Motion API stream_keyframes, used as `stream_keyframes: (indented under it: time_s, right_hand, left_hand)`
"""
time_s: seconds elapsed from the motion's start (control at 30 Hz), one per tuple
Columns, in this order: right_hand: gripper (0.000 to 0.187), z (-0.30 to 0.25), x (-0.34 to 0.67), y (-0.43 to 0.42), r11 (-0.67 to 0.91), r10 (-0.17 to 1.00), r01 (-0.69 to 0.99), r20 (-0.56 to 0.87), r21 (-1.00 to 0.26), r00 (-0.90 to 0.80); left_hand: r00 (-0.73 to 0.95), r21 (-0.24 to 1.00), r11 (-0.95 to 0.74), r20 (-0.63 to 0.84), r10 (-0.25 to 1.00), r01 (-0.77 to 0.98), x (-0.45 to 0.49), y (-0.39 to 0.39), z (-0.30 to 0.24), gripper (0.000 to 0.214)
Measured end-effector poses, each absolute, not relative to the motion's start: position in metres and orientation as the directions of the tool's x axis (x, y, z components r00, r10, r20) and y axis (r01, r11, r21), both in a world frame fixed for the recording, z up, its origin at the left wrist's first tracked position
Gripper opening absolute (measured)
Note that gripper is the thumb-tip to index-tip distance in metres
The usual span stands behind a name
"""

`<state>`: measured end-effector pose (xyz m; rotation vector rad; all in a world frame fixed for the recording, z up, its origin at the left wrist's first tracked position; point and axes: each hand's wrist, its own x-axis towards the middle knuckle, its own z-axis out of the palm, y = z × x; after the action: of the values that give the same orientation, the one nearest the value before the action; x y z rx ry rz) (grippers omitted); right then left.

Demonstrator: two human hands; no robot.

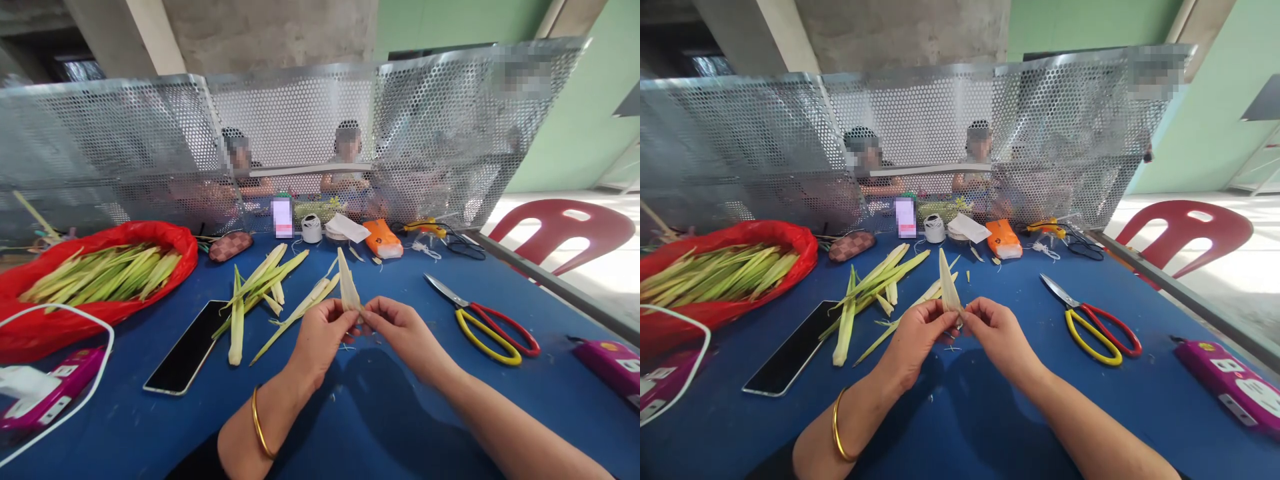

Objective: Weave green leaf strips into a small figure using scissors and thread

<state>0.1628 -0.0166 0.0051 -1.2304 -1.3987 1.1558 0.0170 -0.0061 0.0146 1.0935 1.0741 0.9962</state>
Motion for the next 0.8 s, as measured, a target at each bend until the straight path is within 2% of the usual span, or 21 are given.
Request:
stream_keyframes:
  time_s: [0.17, 0.37, 0.43, 0.5, 0.63, 0.8]
  right_hand:
    - [0.031, 0.0050, 0.1627, -0.0171, 0.029, 0.994, 0.071, 0.022, -0.997, -0.107]
    - [0.026, 0.0035, 0.1665, -0.0190, -0.149, 0.966, -0.215, -0.096, -0.965, -0.240]
    - [0.025, 0.0038, 0.1681, -0.0190, -0.175, 0.956, -0.246, -0.105, -0.953, -0.273]
    - [0.026, 0.0049, 0.1695, -0.0181, -0.151, 0.962, -0.207, -0.095, -0.967, -0.256]
    - [0.035, 0.0072, 0.1695, -0.0145, -0.026, 0.988, -0.025, -0.022, -0.999, -0.152]
    - [0.029, 0.0018, 0.1671, -0.0124, 0.119, 0.992, 0.174, 0.111, -0.977, -0.054]
  left_hand:
    - [0.250, 0.975, 0.199, -0.171, 0.953, -0.093, 0.0159, -0.0068, 0.0176, 0.017]
    - [0.192, 0.996, 0.095, -0.092, 0.977, -0.003, 0.0167, -0.0064, 0.0184, 0.008]
    - [0.189, 0.996, 0.094, -0.092, 0.978, 0.001, 0.0167, -0.0054, 0.0174, 0.006]
    - [0.195, 0.992, 0.127, -0.121, 0.973, -0.020, 0.0167, -0.0043, 0.0166, 0.006]
    - [0.203, 0.980, 0.189, -0.172, 0.964, -0.065, 0.0167, -0.0033, 0.0166, 0.013]
    - [0.232, 0.989, 0.144, -0.146, 0.962, 0.027, 0.0186, -0.0060, 0.0143, 0.017]
